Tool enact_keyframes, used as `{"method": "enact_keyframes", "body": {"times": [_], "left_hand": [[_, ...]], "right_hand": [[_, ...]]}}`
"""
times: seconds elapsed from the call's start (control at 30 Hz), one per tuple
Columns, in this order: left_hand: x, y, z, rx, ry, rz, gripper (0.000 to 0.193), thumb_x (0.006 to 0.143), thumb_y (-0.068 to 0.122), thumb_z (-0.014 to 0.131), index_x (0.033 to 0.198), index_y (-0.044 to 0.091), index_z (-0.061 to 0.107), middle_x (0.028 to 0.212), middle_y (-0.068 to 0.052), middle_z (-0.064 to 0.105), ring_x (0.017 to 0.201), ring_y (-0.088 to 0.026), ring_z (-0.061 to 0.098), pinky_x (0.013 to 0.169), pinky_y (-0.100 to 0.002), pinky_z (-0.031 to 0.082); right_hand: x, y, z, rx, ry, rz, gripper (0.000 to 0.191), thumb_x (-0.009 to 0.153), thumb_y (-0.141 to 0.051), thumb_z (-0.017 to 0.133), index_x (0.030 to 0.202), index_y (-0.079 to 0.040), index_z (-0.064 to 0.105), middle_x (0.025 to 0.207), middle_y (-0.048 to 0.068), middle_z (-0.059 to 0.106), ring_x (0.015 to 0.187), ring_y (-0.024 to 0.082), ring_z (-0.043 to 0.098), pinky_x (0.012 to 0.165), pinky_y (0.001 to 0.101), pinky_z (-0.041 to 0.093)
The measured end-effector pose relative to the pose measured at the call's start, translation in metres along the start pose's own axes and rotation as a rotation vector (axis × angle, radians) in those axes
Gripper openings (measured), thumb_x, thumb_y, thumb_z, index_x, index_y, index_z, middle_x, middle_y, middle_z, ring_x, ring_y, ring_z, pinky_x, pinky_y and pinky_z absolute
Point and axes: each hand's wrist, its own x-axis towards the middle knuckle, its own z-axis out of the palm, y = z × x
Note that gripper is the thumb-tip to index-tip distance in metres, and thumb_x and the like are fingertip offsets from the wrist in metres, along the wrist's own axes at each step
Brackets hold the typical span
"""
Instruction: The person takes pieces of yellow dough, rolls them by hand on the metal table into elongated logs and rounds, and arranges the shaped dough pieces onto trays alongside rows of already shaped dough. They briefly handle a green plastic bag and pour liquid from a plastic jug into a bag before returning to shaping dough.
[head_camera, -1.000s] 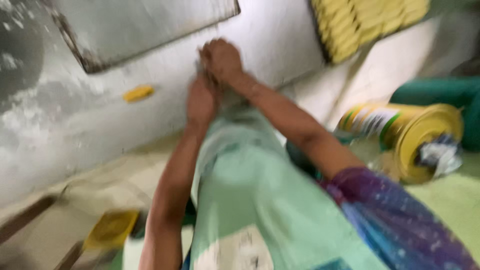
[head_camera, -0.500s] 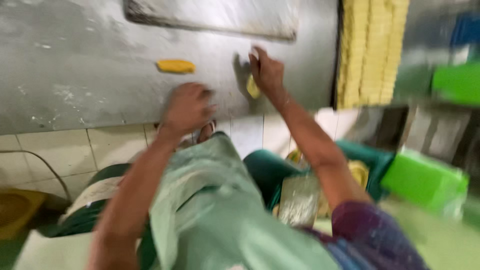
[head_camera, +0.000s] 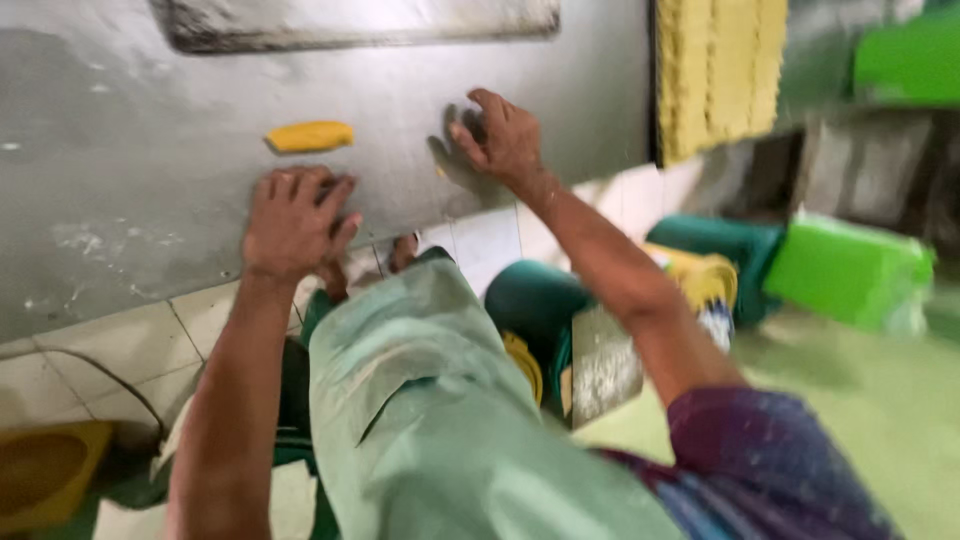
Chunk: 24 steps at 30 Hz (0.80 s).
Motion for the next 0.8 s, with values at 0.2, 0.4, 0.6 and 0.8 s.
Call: {"method": "enact_keyframes", "body": {"times": [0.2, 0.4, 0.6, 0.8], "left_hand": [[0.001, 0.011, -0.004, 0.126, -0.126, -0.016, 0.051, 0.103, 0.047, 0.061, 0.148, 0.022, 0.064, 0.142, -0.013, 0.058, 0.132, -0.035, 0.052, 0.108, -0.054, 0.042], [0.01, 0.04, -0.019, 0.018, -0.015, 0.012, 0.043, 0.102, 0.039, 0.063, 0.139, 0.018, 0.069, 0.13, -0.01, 0.062, 0.122, -0.034, 0.056, 0.111, -0.052, 0.043], [0.009, 0.039, -0.02, 0.093, 0.008, 0.065, 0.038, 0.106, 0.038, 0.058, 0.133, 0.014, 0.071, 0.126, -0.014, 0.061, 0.12, -0.036, 0.055, 0.107, -0.053, 0.042], [0.005, 0.004, 0.008, 0.058, -0.032, 0.03, 0.041, 0.1, 0.039, 0.058, 0.13, 0.015, 0.07, 0.126, -0.013, 0.06, 0.122, -0.035, 0.054, 0.108, -0.054, 0.038]], "right_hand": [[-0.016, -0.062, -0.005, -0.264, -0.068, 0.304, 0.043, 0.1, -0.039, 0.067, 0.125, -0.004, 0.062, 0.111, 0.017, 0.066, 0.102, 0.036, 0.062, 0.092, 0.0485, 0.048], [-0.098, -0.09, -0.053, -0.022, -0.175, 0.574, 0.046, 0.102, -0.04, 0.062, 0.135, -0.007, 0.06, 0.127, 0.018, 0.063, 0.124, 0.04, 0.059, 0.113, 0.0529, 0.043], [-0.084, -0.055, -0.076, -0.092, -0.042, 0.433, 0.072, 0.11, -0.048, 0.044, 0.158, 0.005, 0.032, 0.161, 0.029, 0.036, 0.149, 0.046, 0.033, 0.125, 0.0587, 0.02], [0.018, 0.043, -0.029, -0.256, -0.089, 0.816, 0.077, 0.104, -0.051, 0.044, 0.159, -0.001, 0.027, 0.165, 0.027, 0.024, 0.154, 0.043, 0.016, 0.124, 0.0621, 0.009]]}}
